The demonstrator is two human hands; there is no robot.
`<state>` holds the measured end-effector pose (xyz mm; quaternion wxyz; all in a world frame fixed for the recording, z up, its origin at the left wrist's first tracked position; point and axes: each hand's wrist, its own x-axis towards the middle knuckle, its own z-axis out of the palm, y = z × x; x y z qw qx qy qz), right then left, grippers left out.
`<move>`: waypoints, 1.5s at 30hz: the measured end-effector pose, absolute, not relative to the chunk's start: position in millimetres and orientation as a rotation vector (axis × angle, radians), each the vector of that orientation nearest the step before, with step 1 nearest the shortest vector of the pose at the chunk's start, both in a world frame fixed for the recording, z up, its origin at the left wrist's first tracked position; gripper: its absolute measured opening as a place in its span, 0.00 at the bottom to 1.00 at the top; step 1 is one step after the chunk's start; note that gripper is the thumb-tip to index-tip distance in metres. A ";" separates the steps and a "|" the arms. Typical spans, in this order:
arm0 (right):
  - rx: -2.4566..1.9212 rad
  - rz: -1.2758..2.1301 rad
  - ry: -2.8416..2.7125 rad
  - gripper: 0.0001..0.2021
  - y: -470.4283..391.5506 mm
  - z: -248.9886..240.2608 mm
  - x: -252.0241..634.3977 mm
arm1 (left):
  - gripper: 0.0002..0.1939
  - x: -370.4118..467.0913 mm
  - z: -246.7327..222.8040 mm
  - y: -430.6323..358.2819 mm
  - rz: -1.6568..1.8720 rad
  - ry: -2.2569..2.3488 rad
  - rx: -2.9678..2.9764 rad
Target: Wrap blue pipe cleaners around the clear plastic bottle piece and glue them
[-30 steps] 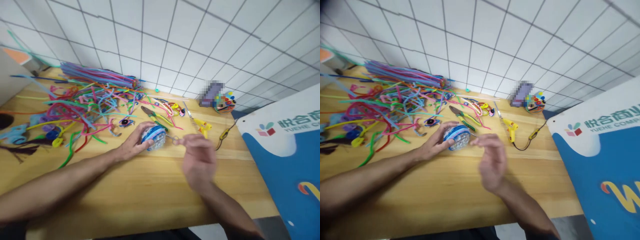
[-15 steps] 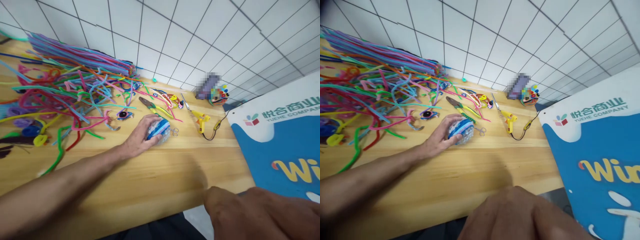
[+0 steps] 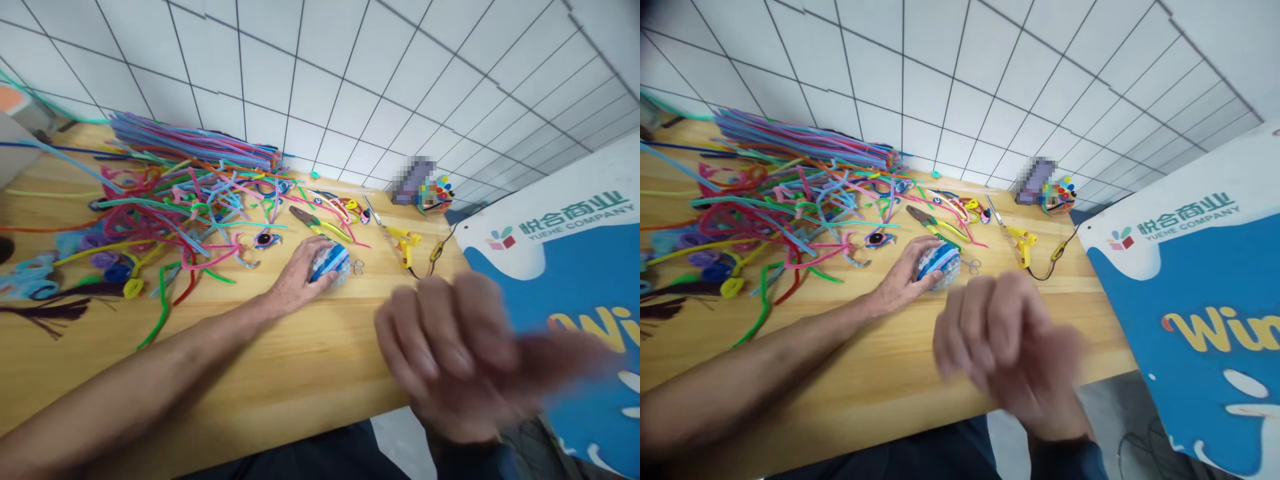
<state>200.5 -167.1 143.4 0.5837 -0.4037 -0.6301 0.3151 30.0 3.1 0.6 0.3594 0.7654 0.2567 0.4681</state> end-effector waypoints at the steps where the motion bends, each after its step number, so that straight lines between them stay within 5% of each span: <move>1: -0.910 0.845 -1.364 0.21 -128.5 142.2 197.9 | 0.27 30.1 0.8 3.4 1.209 0.667 1.980; 9: -1.091 0.510 -1.500 0.11 -44.4 52.0 249.8 | 0.28 26.4 1.1 5.9 1.177 0.686 2.027; 15: -0.917 0.118 -1.936 0.30 -38.4 23.7 251.4 | 0.31 23.2 3.5 2.0 1.165 0.759 2.018; 23: -0.822 0.157 -1.933 0.43 -35.1 0.3 232.2 | 0.35 22.0 2.7 -1.0 1.153 1.013 1.948; 45: -0.824 0.147 -1.859 0.38 -37.4 -7.2 229.9 | 0.36 19.1 9.6 -4.8 1.152 0.923 1.969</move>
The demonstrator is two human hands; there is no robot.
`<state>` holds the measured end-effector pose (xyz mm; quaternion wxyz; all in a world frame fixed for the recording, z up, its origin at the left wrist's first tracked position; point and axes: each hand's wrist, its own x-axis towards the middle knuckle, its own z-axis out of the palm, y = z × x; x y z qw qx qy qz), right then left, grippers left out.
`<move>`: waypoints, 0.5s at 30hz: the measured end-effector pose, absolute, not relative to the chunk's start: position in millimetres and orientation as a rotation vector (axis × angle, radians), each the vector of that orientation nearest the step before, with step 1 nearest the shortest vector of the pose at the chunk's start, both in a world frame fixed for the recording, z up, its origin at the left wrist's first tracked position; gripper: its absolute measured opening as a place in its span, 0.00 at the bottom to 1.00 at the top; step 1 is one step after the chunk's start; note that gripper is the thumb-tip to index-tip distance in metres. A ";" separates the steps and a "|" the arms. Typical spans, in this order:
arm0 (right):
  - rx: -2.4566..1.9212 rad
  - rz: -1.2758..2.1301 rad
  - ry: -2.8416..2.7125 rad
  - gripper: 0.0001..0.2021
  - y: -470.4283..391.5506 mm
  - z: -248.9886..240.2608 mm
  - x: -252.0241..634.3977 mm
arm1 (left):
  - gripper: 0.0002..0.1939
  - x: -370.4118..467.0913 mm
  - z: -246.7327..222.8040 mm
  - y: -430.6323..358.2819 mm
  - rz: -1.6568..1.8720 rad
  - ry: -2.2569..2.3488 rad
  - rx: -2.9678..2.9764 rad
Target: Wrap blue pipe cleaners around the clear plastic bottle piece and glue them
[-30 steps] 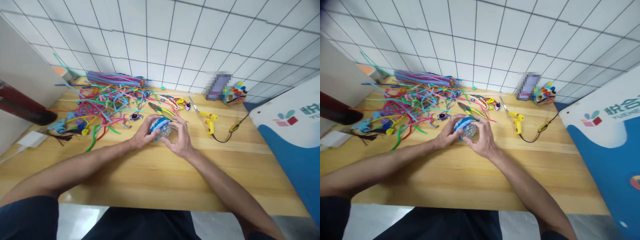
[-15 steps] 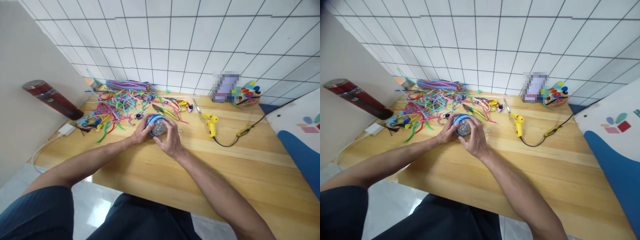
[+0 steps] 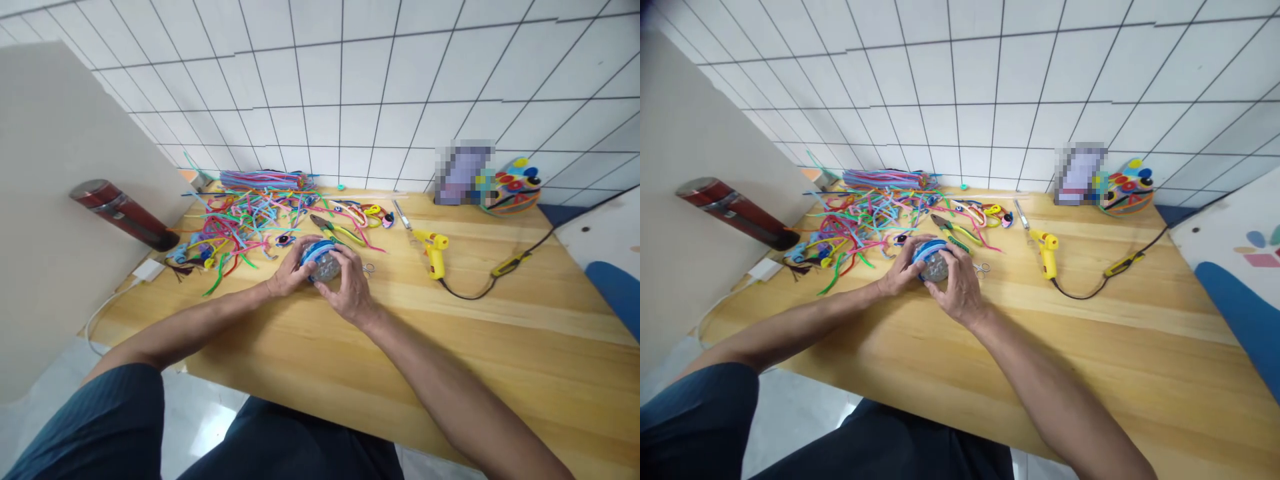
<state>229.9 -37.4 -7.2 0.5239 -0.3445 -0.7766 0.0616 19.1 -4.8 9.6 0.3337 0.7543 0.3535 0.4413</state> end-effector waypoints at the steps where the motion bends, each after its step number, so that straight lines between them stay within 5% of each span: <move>1: -0.828 0.143 -1.852 0.38 -37.7 -6.2 229.5 | 0.35 18.6 11.3 -4.3 1.142 0.909 1.966; 8: -0.868 0.133 -1.864 0.37 -39.3 -2.5 226.8 | 0.25 23.3 20.2 -1.0 1.113 0.920 1.746; 15: -0.910 0.125 -1.907 0.38 -41.9 -1.5 229.1 | 0.25 26.0 13.8 -0.2 1.135 0.879 1.673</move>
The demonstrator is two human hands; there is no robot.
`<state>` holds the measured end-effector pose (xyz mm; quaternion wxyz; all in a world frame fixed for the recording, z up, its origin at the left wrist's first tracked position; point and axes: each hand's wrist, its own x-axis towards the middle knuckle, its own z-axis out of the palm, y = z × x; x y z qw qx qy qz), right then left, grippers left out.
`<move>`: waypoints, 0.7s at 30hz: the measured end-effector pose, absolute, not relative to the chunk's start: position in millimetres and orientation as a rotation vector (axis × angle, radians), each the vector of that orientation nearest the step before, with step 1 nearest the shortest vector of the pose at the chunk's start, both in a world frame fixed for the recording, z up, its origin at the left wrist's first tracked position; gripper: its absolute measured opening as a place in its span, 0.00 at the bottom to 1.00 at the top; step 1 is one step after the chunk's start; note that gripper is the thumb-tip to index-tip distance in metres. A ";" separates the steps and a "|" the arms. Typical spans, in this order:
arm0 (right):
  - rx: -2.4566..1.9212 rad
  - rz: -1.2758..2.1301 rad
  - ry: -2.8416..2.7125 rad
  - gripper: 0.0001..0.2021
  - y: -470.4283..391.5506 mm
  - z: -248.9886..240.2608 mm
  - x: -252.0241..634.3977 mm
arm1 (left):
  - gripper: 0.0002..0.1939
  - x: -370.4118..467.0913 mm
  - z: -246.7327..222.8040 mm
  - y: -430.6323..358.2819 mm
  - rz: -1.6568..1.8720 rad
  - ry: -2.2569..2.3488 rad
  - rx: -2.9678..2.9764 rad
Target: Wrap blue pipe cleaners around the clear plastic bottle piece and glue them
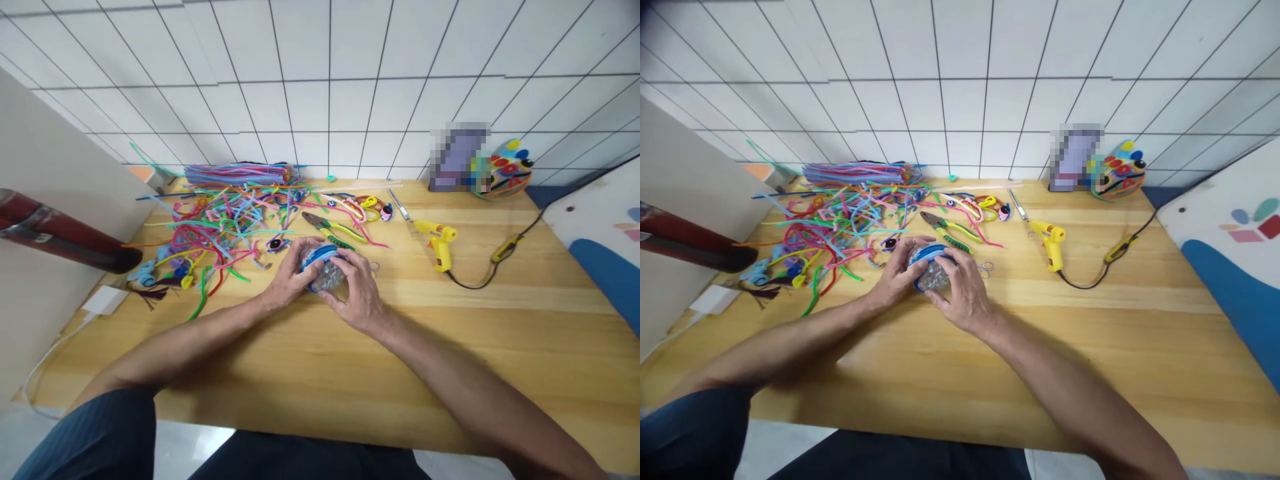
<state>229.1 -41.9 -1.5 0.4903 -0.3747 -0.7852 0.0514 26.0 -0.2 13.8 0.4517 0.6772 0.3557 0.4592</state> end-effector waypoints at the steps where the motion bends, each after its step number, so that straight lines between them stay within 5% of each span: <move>1: -0.911 0.122 -1.922 0.38 -42.1 -0.7 229.5 | 0.25 25.0 12.6 -0.7 1.141 0.870 1.660; 21: -0.963 0.038 -2.002 0.41 -48.2 7.9 234.7 | 0.25 18.7 16.7 -3.9 1.074 0.715 1.599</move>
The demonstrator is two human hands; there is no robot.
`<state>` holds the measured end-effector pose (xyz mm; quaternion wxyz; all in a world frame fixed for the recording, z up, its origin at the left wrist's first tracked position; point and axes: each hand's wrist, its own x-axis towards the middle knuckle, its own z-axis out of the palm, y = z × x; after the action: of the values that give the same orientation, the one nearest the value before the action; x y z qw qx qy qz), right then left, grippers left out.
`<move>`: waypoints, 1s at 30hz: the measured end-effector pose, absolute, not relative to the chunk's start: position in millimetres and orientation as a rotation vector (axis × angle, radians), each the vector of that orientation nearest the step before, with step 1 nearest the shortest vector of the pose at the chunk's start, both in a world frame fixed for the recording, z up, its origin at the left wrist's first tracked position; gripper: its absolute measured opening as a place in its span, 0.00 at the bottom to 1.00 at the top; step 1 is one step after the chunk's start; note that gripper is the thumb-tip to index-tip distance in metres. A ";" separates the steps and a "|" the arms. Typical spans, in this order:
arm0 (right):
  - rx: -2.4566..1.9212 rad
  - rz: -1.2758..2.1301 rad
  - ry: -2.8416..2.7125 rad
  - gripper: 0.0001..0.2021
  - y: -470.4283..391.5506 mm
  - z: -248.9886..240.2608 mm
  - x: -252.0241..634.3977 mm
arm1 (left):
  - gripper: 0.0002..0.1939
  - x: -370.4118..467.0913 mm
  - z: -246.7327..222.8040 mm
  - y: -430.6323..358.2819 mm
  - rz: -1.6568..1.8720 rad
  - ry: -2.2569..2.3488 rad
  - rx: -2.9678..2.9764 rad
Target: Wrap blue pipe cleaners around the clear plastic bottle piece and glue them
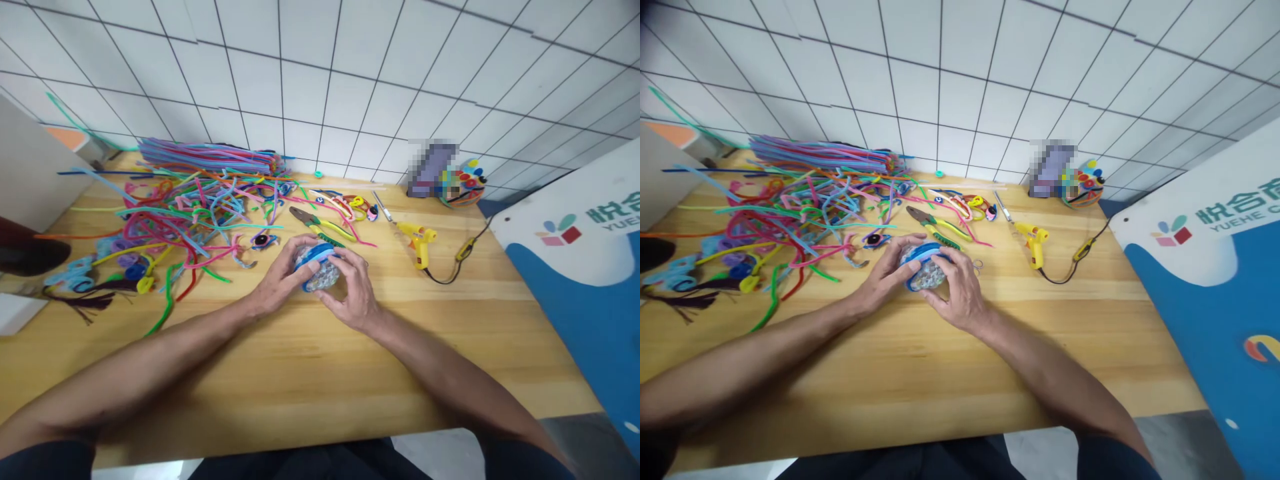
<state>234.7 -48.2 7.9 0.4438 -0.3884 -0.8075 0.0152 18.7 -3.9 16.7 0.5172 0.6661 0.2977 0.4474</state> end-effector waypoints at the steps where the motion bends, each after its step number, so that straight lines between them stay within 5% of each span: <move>1: -0.967 0.038 -2.002 0.41 -48.5 8.2 235.0 | 0.26 17.8 15.7 -4.3 1.069 0.721 1.621; 14: -0.969 0.094 -1.921 0.38 -47.6 9.0 241.4 | 0.29 12.5 8.8 -2.9 1.078 0.777 1.854; 24: -1.201 0.411 -1.401 0.13 -21.2 7.1 267.8 | 0.30 9.0 7.0 1.1 1.076 0.805 1.865; 30: -1.216 0.562 -1.422 0.16 -20.1 7.1 269.2 | 0.30 11.7 5.1 0.8 1.102 0.840 1.912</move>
<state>269.2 -20.1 7.1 0.5595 -0.5158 -0.6034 0.2385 11.7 0.8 5.1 0.3800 0.7489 0.3291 0.4317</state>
